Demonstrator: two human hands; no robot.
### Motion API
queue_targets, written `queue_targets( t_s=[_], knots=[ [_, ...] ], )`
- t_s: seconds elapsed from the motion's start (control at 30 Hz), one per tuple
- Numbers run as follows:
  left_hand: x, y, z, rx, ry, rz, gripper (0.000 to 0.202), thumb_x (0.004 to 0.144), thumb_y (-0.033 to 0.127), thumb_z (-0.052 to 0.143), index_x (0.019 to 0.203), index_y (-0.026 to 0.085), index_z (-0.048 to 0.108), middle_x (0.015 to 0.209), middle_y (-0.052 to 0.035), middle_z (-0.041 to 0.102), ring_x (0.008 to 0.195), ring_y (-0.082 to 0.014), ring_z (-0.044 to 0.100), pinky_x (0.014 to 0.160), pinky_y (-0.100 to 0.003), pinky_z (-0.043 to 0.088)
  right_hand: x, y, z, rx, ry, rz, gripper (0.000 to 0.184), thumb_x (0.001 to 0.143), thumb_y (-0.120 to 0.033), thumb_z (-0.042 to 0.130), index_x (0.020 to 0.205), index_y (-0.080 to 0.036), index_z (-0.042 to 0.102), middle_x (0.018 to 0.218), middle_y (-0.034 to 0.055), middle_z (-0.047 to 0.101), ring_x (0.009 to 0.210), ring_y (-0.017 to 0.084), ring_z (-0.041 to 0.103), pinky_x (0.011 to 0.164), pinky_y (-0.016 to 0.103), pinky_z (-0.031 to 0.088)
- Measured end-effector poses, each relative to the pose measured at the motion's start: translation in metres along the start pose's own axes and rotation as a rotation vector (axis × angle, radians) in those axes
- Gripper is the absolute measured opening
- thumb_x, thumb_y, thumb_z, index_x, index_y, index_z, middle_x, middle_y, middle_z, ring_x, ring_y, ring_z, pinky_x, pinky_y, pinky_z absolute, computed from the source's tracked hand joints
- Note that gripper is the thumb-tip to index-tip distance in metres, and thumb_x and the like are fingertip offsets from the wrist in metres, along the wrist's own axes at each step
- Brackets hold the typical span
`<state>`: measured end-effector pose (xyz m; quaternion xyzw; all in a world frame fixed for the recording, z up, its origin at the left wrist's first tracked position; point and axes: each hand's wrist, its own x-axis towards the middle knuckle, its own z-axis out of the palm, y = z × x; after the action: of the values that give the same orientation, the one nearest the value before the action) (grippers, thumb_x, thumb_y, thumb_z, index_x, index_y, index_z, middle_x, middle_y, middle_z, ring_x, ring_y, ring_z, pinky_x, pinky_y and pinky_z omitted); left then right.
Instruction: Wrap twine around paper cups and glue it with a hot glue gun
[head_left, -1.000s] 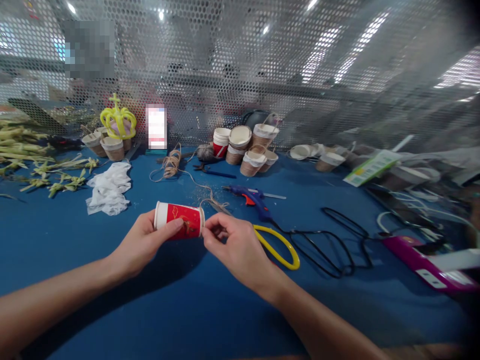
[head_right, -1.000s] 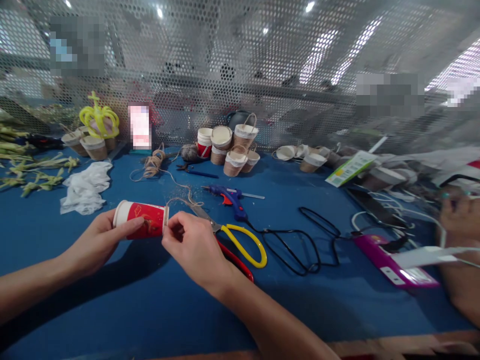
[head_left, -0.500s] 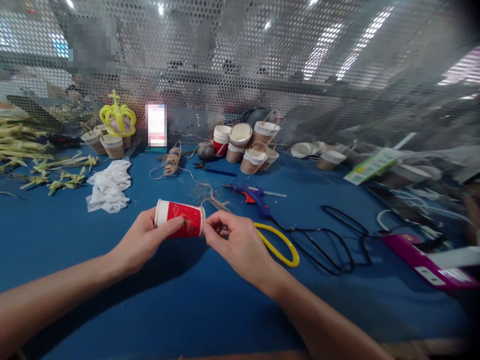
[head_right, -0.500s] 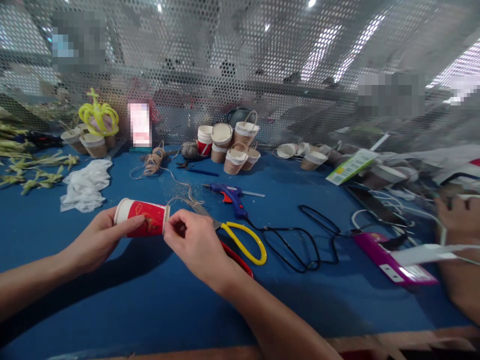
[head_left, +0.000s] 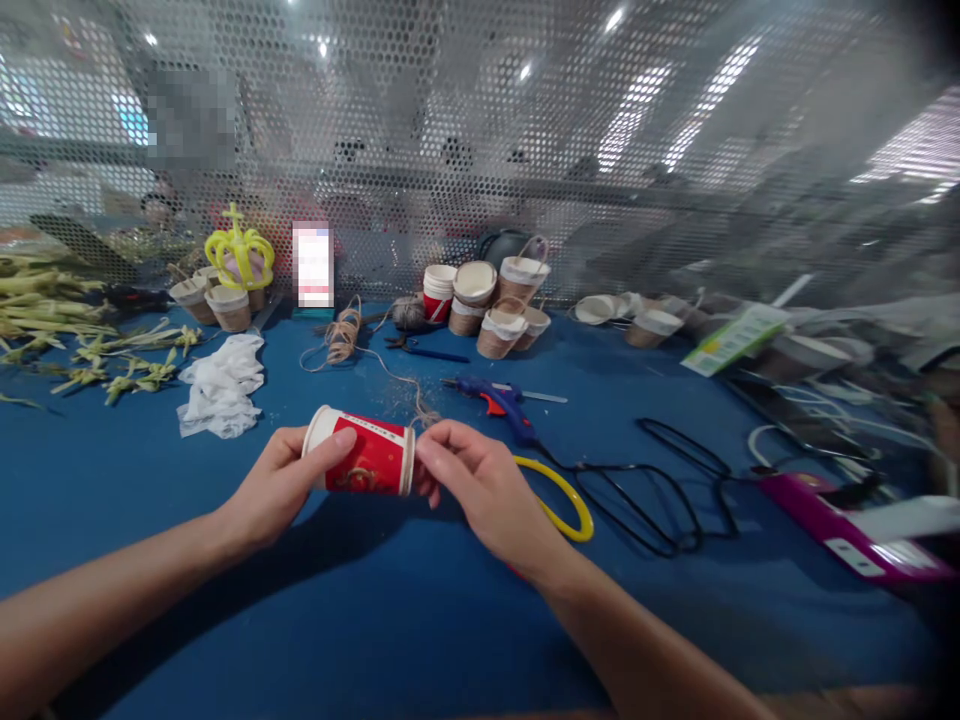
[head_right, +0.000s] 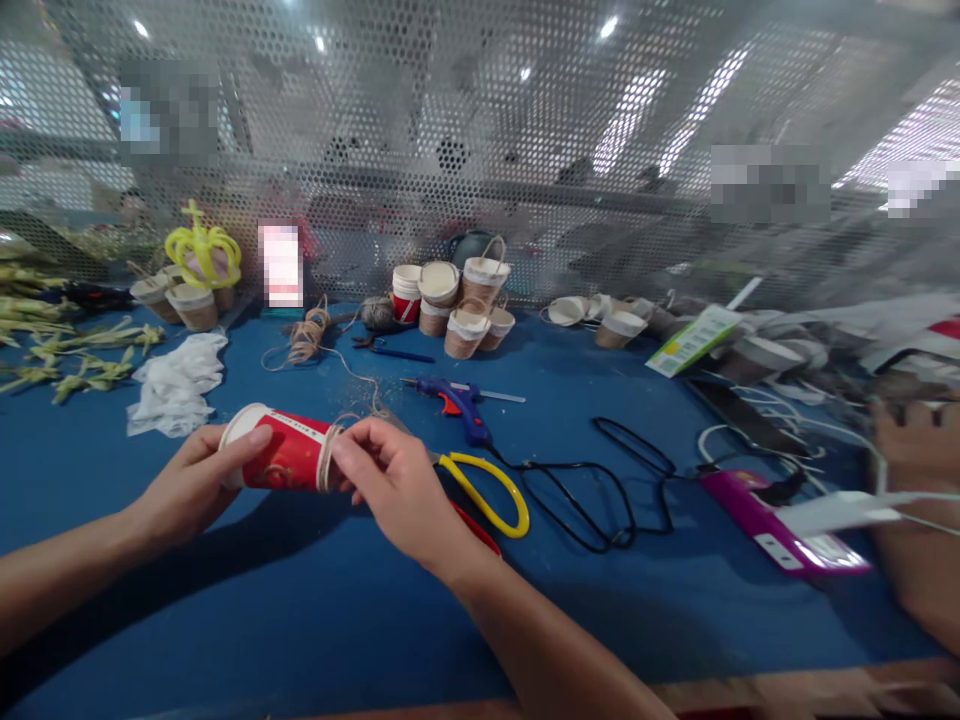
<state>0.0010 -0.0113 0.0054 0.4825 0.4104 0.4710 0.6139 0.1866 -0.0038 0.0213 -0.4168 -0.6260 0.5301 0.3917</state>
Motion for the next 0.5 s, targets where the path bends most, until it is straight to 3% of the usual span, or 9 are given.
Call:
queue_targets(
  t_s=[0.13, 0.27, 0.5],
  knots=[
    [-0.001, 0.002, -0.001, 0.207, -0.060, 0.119, 0.021, 0.076, 0.032, 0.058, 0.077, 0.014, 0.070, 0.073, -0.0031, 0.071, 0.069, -0.0158, 0.061, 0.067, -0.023, 0.046, 0.006, 0.002, -0.002, 0.251, 0.041, 0.150, 0.023, 0.078, -0.037, 0.046, 0.068, -0.016, 0.051, 0.058, -0.0018, 0.053, 0.050, 0.007, 0.047, 0.046, 0.019, 0.036],
    [0.001, 0.004, -0.002, 0.352, -0.082, 0.204, 0.015, 0.074, 0.025, 0.059, 0.081, 0.015, 0.068, 0.078, -0.0009, 0.071, 0.072, -0.0163, 0.061, 0.068, -0.023, 0.046, 0.009, 0.006, -0.001, 0.247, 0.072, 0.151, 0.018, 0.076, -0.030, 0.048, 0.065, -0.017, 0.050, 0.053, -0.0032, 0.053, 0.049, 0.007, 0.047, 0.047, 0.019, 0.036],
    [0.006, 0.002, -0.005, 0.147, -0.026, 0.046, 0.021, 0.065, 0.023, 0.068, 0.084, 0.015, 0.064, 0.077, -0.0014, 0.070, 0.065, -0.0125, 0.058, 0.064, -0.021, 0.046, 0.010, 0.012, 0.000, 0.205, 0.076, 0.103, 0.012, 0.074, -0.023, 0.046, 0.065, -0.016, 0.051, 0.054, -0.0032, 0.056, 0.049, 0.007, 0.049, 0.050, 0.021, 0.038]
  ],
)
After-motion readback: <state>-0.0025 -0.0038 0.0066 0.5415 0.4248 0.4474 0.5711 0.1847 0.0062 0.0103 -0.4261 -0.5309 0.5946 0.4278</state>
